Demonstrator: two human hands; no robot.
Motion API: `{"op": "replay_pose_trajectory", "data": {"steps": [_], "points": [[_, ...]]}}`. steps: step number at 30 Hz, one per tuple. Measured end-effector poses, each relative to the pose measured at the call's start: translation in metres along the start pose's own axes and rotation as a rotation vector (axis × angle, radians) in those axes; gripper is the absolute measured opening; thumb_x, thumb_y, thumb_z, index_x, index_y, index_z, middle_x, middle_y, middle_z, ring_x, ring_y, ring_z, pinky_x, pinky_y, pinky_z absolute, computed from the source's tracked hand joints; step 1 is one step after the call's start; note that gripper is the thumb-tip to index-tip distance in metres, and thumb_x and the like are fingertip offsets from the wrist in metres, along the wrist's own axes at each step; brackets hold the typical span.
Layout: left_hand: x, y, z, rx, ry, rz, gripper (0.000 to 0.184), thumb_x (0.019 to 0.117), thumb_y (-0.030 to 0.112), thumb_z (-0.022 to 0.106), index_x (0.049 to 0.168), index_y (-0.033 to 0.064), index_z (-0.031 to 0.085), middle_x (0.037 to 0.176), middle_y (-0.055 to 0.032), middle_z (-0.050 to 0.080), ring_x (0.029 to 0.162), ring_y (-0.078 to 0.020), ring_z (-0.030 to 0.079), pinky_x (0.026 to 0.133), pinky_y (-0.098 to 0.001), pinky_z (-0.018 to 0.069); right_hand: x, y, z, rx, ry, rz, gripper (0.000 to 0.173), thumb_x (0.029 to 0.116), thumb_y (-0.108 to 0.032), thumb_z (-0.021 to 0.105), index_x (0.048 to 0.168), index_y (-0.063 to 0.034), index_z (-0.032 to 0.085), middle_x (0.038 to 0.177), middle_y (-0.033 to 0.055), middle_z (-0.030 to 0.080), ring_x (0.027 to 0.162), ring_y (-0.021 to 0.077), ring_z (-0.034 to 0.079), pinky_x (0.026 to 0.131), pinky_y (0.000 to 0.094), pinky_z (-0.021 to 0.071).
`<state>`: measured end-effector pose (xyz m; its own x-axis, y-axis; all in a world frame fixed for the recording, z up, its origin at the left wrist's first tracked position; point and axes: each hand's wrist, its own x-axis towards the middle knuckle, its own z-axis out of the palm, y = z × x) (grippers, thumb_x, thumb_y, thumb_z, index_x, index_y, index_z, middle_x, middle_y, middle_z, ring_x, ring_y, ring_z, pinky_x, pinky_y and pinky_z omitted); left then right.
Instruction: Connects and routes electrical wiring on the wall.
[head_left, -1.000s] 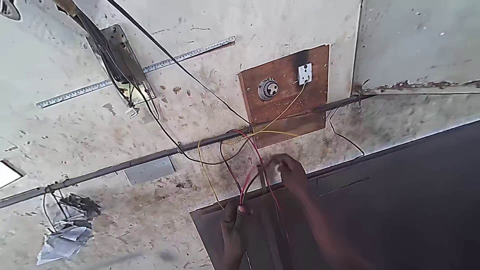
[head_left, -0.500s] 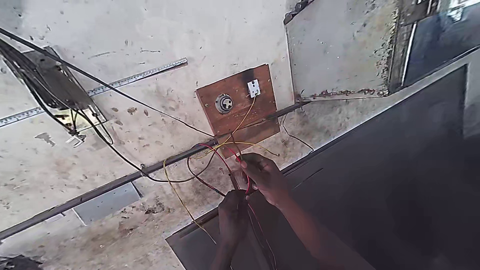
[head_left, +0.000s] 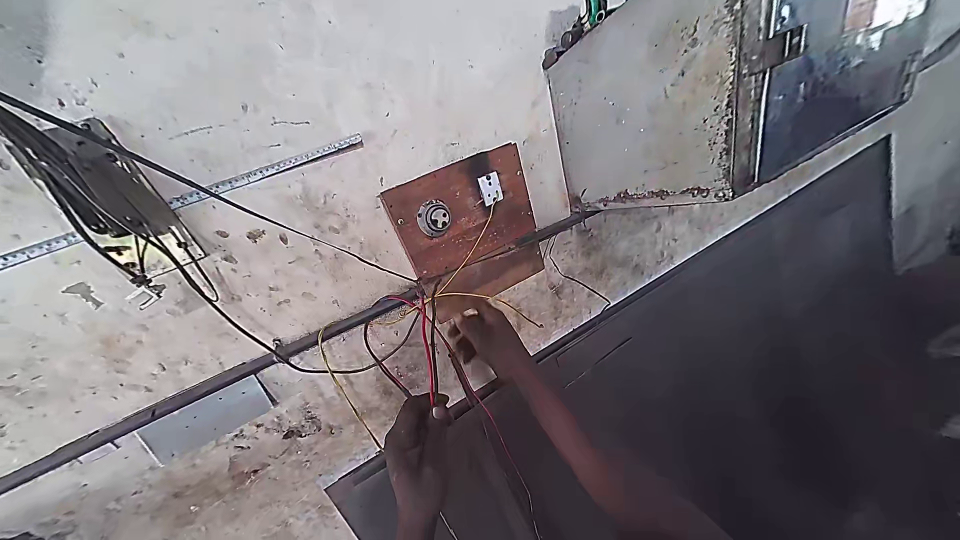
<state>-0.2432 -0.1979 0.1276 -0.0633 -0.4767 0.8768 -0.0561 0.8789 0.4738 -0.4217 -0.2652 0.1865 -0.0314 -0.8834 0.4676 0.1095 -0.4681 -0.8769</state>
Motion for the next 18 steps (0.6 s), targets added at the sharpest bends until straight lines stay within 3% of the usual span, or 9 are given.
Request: {"op": "replay_pose_trajectory", "data": {"steps": [3,5,7,11,13,15,16,18], "points": [[-0.005,0.003,-0.002,0.012,-0.004,-0.005,0.018,0.1031,0.018,0.058,0.100,0.0049,0.069,0.083,0.0001,0.070,0.070,-0.0075,0.065,0.065,-0.0205,0.0560,0.059,0.010,0.006,0.256,0.237,0.092,0.033,0.1069,-0.033,0.057,0.120,-0.0022,0.059,0.087,0.0127,0.071,0.064,0.0182,0.065,0.058,0.0331,0.0554],[-0.007,0.005,-0.006,0.019,-0.018,-0.001,0.018,0.1031,0.020,0.058,0.100,0.0058,0.069,0.083,0.0007,0.070,0.071,-0.0068,0.065,0.065,-0.0203,0.0557,0.080,0.011,0.002,0.366,0.321,0.023,0.030,0.1053,-0.038,0.057,0.117,-0.0103,0.059,0.075,0.0049,0.060,0.054,0.0126,0.055,0.050,0.0287,0.0494],[-0.008,0.004,-0.011,0.031,-0.022,0.011,0.019,0.1034,0.023,0.058,0.100,0.0078,0.070,0.084,0.0012,0.070,0.071,-0.0067,0.065,0.065,-0.0203,0.0561,0.087,0.000,-0.001,0.472,0.343,-0.003,0.030,0.1063,-0.045,0.054,0.114,-0.0167,0.061,0.072,-0.0015,0.058,0.051,0.0072,0.051,0.047,0.0231,0.0472],[-0.009,0.007,-0.017,0.051,-0.020,-0.001,0.020,0.1036,0.023,0.057,0.101,0.0073,0.070,0.085,-0.0002,0.070,0.072,-0.0085,0.066,0.065,-0.0218,0.0567,0.073,-0.001,-0.003,0.648,0.410,-0.077,0.025,0.1107,-0.035,0.046,0.106,-0.0128,0.058,0.073,-0.0020,0.057,0.052,0.0060,0.052,0.047,0.0210,0.0482],[-0.005,0.006,-0.014,0.044,-0.013,-0.008,0.020,0.1036,0.023,0.057,0.102,0.0067,0.070,0.084,-0.0003,0.070,0.072,-0.0090,0.066,0.066,-0.0223,0.0573,0.055,0.009,0.001,0.642,0.466,-0.066,0.029,0.1123,-0.027,0.043,0.106,-0.0032,0.059,0.071,0.0043,0.062,0.050,0.0106,0.057,0.047,0.0248,0.0519],[-0.002,0.004,-0.007,0.043,-0.017,-0.039,0.018,0.1024,0.018,0.057,0.102,0.0047,0.070,0.084,-0.0007,0.070,0.072,-0.0098,0.067,0.067,-0.0237,0.0584,0.030,0.017,0.003,0.490,0.442,0.026,0.027,0.1123,-0.018,0.041,0.115,0.0038,0.058,0.078,0.0125,0.069,0.054,0.0156,0.063,0.051,0.0281,0.0548],[0.000,0.003,-0.003,0.062,-0.027,-0.055,0.017,0.1015,0.015,0.057,0.102,0.0036,0.070,0.084,-0.0008,0.071,0.072,-0.0097,0.068,0.068,-0.0240,0.0593,0.014,0.018,0.001,0.363,0.402,0.075,0.026,0.1116,-0.015,0.043,0.130,0.0028,0.049,0.086,0.0142,0.072,0.058,0.0164,0.067,0.054,0.0287,0.0562],[0.006,-0.002,0.004,0.101,-0.048,-0.062,0.017,0.1000,0.010,0.056,0.103,0.0015,0.071,0.083,-0.0010,0.070,0.072,-0.0091,0.067,0.067,-0.0239,0.0591,-0.016,0.014,0.000,0.098,0.430,0.024,0.048,0.1095,-0.017,0.048,0.150,0.0017,0.030,0.092,0.0102,0.072,0.055,0.0128,0.063,0.050,0.0282,0.0542]]}}
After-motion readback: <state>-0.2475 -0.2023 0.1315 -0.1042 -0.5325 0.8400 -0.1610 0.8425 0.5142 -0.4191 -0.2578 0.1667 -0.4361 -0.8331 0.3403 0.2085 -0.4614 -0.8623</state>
